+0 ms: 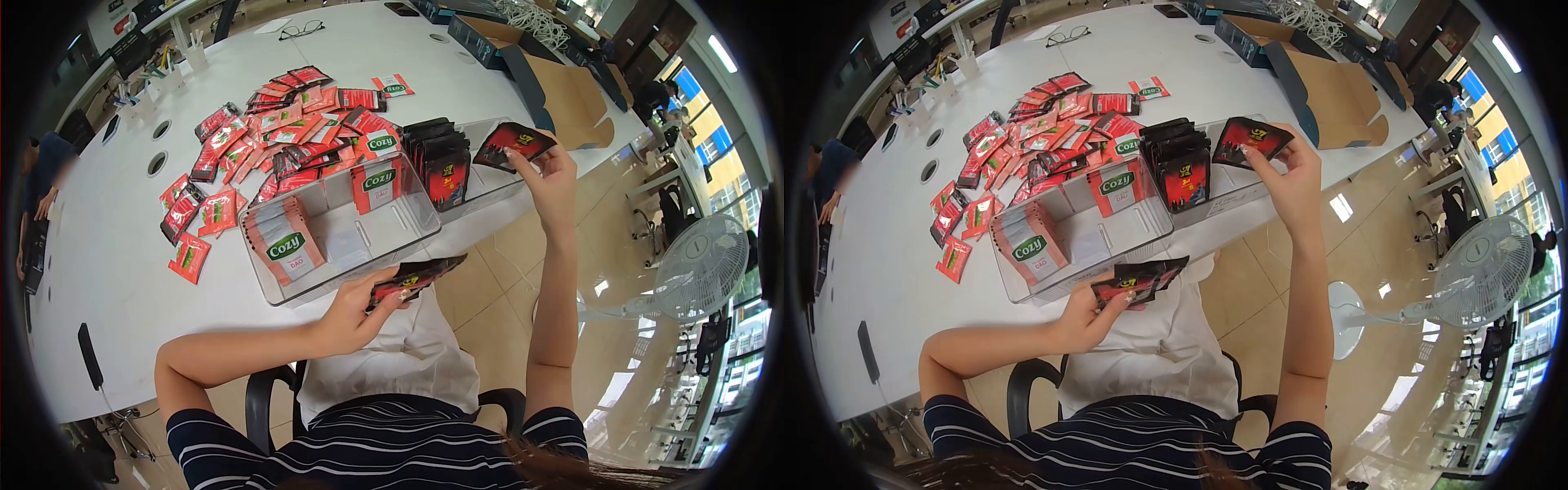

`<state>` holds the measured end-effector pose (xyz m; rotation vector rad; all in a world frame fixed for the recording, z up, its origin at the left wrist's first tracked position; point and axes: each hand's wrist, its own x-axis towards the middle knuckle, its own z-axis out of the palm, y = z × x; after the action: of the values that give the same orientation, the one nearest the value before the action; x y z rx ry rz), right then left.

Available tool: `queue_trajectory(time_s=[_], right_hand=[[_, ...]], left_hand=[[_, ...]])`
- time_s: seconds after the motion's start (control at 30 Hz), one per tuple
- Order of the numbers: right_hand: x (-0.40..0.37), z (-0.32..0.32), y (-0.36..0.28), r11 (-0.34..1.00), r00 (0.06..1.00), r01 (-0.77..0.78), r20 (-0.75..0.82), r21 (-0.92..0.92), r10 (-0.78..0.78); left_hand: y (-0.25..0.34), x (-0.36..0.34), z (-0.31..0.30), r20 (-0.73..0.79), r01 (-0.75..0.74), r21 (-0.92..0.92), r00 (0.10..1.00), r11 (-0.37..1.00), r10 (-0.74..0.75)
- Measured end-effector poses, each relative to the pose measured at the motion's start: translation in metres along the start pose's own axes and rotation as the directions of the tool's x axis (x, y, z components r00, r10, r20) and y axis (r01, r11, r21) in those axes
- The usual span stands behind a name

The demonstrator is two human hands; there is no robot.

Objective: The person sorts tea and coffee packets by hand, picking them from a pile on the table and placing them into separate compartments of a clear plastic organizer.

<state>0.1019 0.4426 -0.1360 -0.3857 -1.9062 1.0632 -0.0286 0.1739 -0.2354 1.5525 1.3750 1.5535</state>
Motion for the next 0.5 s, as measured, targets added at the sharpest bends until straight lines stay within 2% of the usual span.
queue_trajectory(time_s=[0.07, 0.17, 0.27, 0.37, 0.4, 0.5], right_hand=[[0.01, -0.007, 0.003, 0.984, 0.999, 0.025, 0.045, -0.175, -0.017], [0.026, -0.01, 0.015, 0.985, 0.984, -0.164, 0.066, -0.06, 0.168], [0.045, -0.007, 0.033, 0.984, 0.93, -0.079, 0.344, -0.159, 0.13], [0.059, -0.003, 0.037, 0.93, 0.894, -0.014, 0.413, -0.368, 0.177], [0.061, -0.001, 0.034, 0.88, 0.9, 0.176, 0.435, -0.441, 0.039], [0.069, 0.005, 0.038, 0.743, 0.827, 0.492, 0.51, -0.455, -0.236]], left_hand=[[0.003, 0.003, -0.001, 0.004, 0.021, -0.034, 1.0, 0.999, -0.02], [0.004, 0.003, -0.001, 0.002, 0.048, -0.068, 0.999, 0.997, -0.048], [0.006, 0.005, -0.001, 0.01, 0.055, -0.079, 0.998, 0.995, -0.055], [0.006, 0.004, -0.002, 0.02, 0.079, -0.09, 0.997, 0.993, -0.078], [0.005, 0.004, -0.002, 0.019, 0.091, -0.097, 0.996, 0.991, -0.089], [0.003, 0.002, -0.001, 0.018, 0.106, -0.115, 0.994, 0.988, -0.104]])
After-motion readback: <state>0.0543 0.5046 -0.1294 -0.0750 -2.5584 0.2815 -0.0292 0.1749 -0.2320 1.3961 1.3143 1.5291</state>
